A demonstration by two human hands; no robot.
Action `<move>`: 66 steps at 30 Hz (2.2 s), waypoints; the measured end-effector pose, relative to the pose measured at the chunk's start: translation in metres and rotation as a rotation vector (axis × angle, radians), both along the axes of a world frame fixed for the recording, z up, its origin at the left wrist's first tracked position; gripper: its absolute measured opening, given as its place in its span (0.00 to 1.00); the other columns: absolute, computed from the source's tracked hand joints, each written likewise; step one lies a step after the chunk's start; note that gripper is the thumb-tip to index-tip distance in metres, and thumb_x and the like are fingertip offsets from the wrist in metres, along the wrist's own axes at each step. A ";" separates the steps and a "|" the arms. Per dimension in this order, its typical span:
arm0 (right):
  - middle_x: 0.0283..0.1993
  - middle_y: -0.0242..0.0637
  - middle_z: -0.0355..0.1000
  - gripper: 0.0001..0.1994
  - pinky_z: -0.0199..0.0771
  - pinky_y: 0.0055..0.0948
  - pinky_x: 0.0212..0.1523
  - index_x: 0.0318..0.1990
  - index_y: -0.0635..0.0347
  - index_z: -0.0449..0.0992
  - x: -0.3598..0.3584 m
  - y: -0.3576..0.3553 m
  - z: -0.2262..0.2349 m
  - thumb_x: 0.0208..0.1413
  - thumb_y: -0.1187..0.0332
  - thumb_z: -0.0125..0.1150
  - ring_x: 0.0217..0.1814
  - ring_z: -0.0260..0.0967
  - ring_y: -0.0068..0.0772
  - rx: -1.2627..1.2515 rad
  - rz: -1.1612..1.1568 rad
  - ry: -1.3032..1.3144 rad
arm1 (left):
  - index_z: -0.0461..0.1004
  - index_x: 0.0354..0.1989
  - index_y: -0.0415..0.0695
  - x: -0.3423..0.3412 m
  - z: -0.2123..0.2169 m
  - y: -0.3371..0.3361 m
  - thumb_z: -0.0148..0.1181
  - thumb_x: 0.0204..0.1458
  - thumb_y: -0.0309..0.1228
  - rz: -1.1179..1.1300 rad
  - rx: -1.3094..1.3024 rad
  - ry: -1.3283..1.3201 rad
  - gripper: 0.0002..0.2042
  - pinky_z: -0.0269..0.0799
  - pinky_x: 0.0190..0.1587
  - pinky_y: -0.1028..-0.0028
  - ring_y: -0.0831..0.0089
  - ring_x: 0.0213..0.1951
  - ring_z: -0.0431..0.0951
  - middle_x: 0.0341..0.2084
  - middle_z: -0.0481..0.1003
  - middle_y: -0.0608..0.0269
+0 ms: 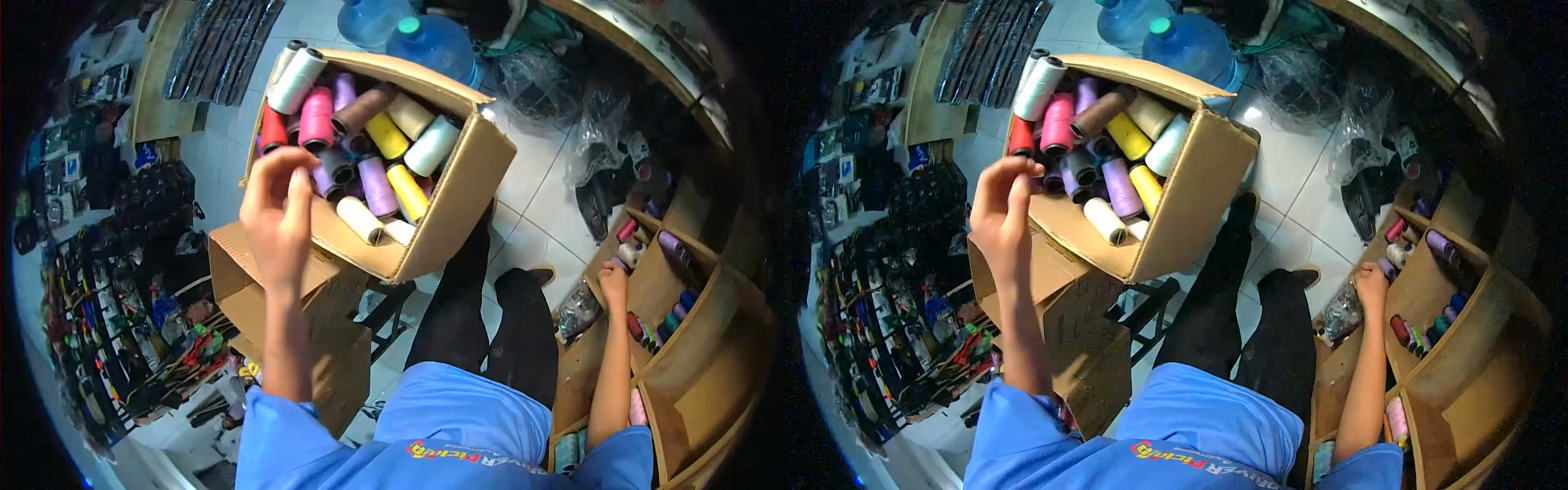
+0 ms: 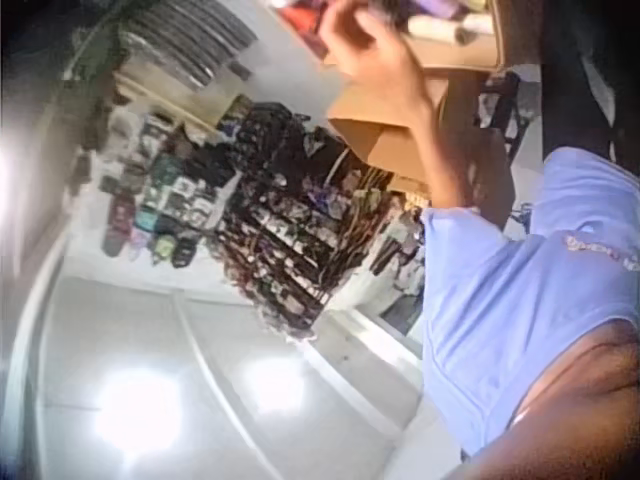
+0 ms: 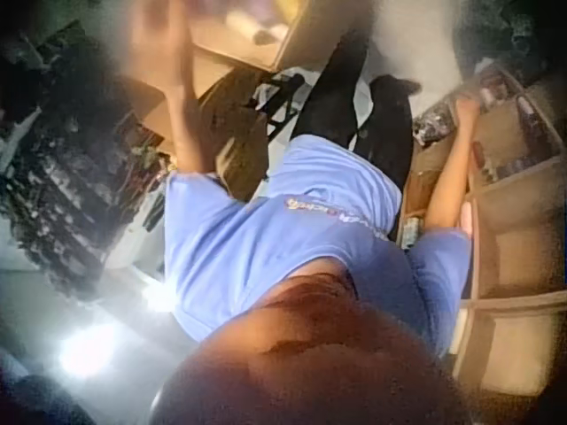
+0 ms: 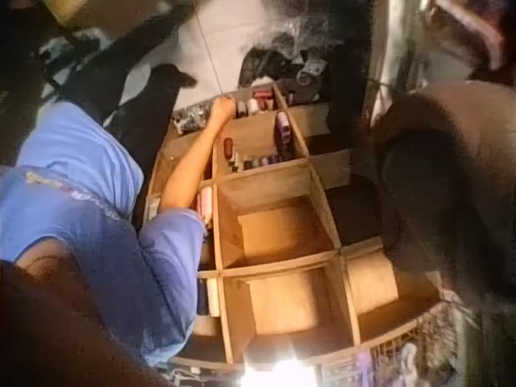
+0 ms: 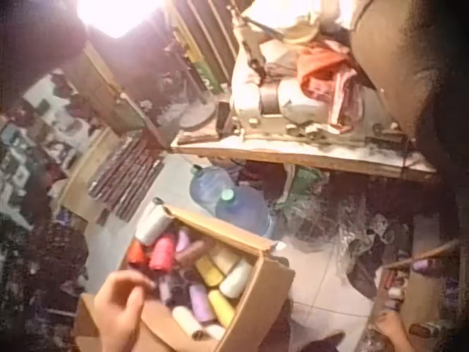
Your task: The person takes various colored thread spools from a cardboard box and arranges them onto wooden shelves.
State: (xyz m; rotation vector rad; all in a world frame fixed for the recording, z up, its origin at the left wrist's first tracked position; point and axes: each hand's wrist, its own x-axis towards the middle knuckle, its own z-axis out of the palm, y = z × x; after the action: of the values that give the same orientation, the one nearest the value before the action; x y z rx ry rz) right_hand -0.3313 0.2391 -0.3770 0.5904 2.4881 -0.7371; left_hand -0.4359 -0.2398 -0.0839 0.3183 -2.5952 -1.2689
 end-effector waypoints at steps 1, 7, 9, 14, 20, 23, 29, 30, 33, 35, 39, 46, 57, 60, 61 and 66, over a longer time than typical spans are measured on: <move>0.32 0.47 0.75 0.13 0.71 0.36 0.40 0.37 0.63 0.74 -0.007 -0.008 -0.003 0.40 0.71 0.57 0.37 0.74 0.44 -0.004 0.053 0.002 | 0.69 0.43 0.35 -0.006 -0.005 -0.028 0.53 0.52 0.23 0.001 -0.208 -0.053 0.11 0.68 0.43 0.78 0.75 0.38 0.74 0.36 0.74 0.60; 0.31 0.47 0.74 0.14 0.71 0.37 0.40 0.37 0.63 0.74 0.007 -0.001 -0.047 0.41 0.69 0.57 0.36 0.73 0.45 -0.025 0.033 -0.029 | 0.67 0.47 0.29 -0.045 -0.073 -0.069 0.66 0.37 0.50 0.255 -0.503 -0.359 0.36 0.66 0.49 0.65 0.55 0.44 0.74 0.39 0.73 0.41; 0.32 0.48 0.74 0.15 0.70 0.36 0.41 0.38 0.64 0.74 0.010 -0.011 -0.044 0.41 0.67 0.57 0.37 0.72 0.46 -0.088 -0.030 -0.091 | 0.70 0.44 0.29 -0.048 -0.079 -0.067 0.65 0.37 0.49 0.298 -0.546 -0.360 0.34 0.68 0.46 0.66 0.57 0.40 0.76 0.36 0.74 0.41; 0.29 0.46 0.74 0.15 0.71 0.35 0.40 0.39 0.65 0.73 0.016 -0.036 -0.021 0.41 0.68 0.59 0.35 0.72 0.44 -0.106 -0.002 -0.083 | 0.74 0.38 0.31 -0.031 -0.064 -0.085 0.63 0.39 0.39 0.399 -0.142 -0.342 0.23 0.71 0.34 0.74 0.69 0.26 0.75 0.24 0.76 0.58; 0.31 0.41 0.73 0.15 0.70 0.25 0.37 0.42 0.66 0.71 -0.002 -0.064 0.032 0.48 0.69 0.59 0.34 0.71 0.28 -0.463 -0.076 -0.152 | 0.68 0.42 0.33 0.025 -0.011 -0.056 0.54 0.50 0.33 0.282 0.676 -0.271 0.16 0.72 0.38 0.72 0.67 0.36 0.77 0.34 0.75 0.54; 0.38 0.37 0.72 0.14 0.70 0.22 0.40 0.45 0.64 0.71 -0.044 -0.122 0.100 0.52 0.68 0.59 0.38 0.70 0.23 -0.766 -0.100 -0.078 | 0.65 0.46 0.32 0.039 -0.006 -0.023 0.53 0.49 0.32 0.246 0.898 -0.285 0.19 0.71 0.44 0.69 0.63 0.40 0.77 0.38 0.74 0.52; 0.43 0.39 0.70 0.23 0.71 0.21 0.39 0.50 0.65 0.68 -0.088 -0.201 0.296 0.47 0.68 0.66 0.42 0.70 0.23 -1.259 -0.121 0.262 | 0.61 0.52 0.31 0.030 0.016 0.101 0.58 0.46 0.28 0.084 1.035 -0.209 0.25 0.69 0.51 0.68 0.66 0.46 0.73 0.44 0.71 0.53; 0.41 0.37 0.72 0.23 0.71 0.20 0.37 0.49 0.67 0.70 -0.086 -0.206 0.314 0.45 0.69 0.68 0.41 0.70 0.22 -1.267 -0.219 0.348 | 0.62 0.52 0.31 0.027 0.027 0.117 0.59 0.45 0.27 0.034 1.123 -0.196 0.25 0.68 0.51 0.70 0.68 0.45 0.73 0.43 0.71 0.54; 0.36 0.38 0.75 0.15 0.71 0.20 0.33 0.41 0.68 0.74 -0.077 -0.201 0.355 0.46 0.71 0.67 0.35 0.71 0.20 -1.106 -0.260 0.584 | 0.62 0.54 0.31 0.031 0.061 0.152 0.59 0.45 0.20 -0.075 1.141 -0.147 0.25 0.64 0.53 0.72 0.71 0.48 0.70 0.45 0.70 0.55; 0.35 0.38 0.75 0.13 0.72 0.20 0.33 0.39 0.68 0.75 -0.066 -0.188 0.368 0.47 0.71 0.66 0.35 0.71 0.20 -1.068 -0.281 0.638 | 0.61 0.53 0.31 0.035 0.087 0.169 0.59 0.45 0.20 -0.106 1.211 -0.145 0.24 0.64 0.52 0.73 0.71 0.47 0.71 0.45 0.70 0.55; 0.32 0.36 0.75 0.06 0.71 0.21 0.34 0.33 0.68 0.76 -0.061 -0.170 0.413 0.51 0.73 0.61 0.34 0.71 0.19 -0.911 -0.232 0.763 | 0.63 0.51 0.30 0.030 0.118 0.184 0.57 0.47 0.22 -0.215 1.305 -0.127 0.21 0.66 0.51 0.73 0.72 0.44 0.72 0.42 0.71 0.57; 0.32 0.40 0.74 0.07 0.70 0.21 0.29 0.36 0.68 0.71 -0.037 -0.115 0.468 0.55 0.72 0.54 0.31 0.73 0.27 -1.234 -0.215 0.726 | 0.65 0.46 0.32 0.020 0.170 0.198 0.53 0.51 0.32 -0.466 1.440 -0.174 0.18 0.68 0.49 0.68 0.67 0.43 0.74 0.39 0.72 0.55; 0.25 0.33 0.73 0.09 0.69 0.22 0.27 0.33 0.64 0.76 -0.058 -0.055 0.496 0.49 0.68 0.59 0.25 0.69 0.19 -0.789 0.520 0.501 | 0.67 0.48 0.31 0.025 0.201 0.180 0.61 0.34 0.31 -1.141 0.834 -0.503 0.28 0.67 0.46 0.75 0.74 0.41 0.73 0.40 0.72 0.58; 0.21 0.33 0.72 0.07 0.68 0.22 0.28 0.32 0.64 0.76 -0.058 -0.062 0.518 0.49 0.70 0.59 0.25 0.70 0.21 -0.625 0.625 0.253 | 0.71 0.45 0.37 0.022 0.207 0.174 0.63 0.29 0.30 -1.389 0.060 -0.082 0.27 0.69 0.46 0.70 0.63 0.42 0.74 0.40 0.71 0.54; 0.22 0.38 0.73 0.07 0.69 0.24 0.27 0.32 0.64 0.76 -0.061 -0.064 0.514 0.50 0.69 0.58 0.24 0.71 0.23 -0.570 0.691 0.290 | 0.72 0.44 0.38 0.026 0.205 0.176 0.63 0.28 0.30 -1.327 -0.023 -0.048 0.27 0.69 0.46 0.68 0.59 0.41 0.74 0.39 0.71 0.54; 0.24 0.47 0.73 0.10 0.71 0.31 0.29 0.30 0.66 0.76 -0.047 -0.097 0.493 0.48 0.67 0.58 0.25 0.74 0.35 -0.392 0.456 0.591 | 0.69 0.46 0.41 0.049 0.171 0.194 0.63 0.29 0.27 -0.872 -0.276 0.260 0.27 0.70 0.44 0.65 0.55 0.42 0.72 0.43 0.66 0.52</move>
State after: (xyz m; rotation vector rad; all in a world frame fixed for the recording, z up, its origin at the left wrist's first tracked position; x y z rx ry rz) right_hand -0.3779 0.1426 0.1157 -0.3842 2.7084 -1.2966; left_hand -0.3866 -0.0459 0.0875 -1.0534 -2.6744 -1.0083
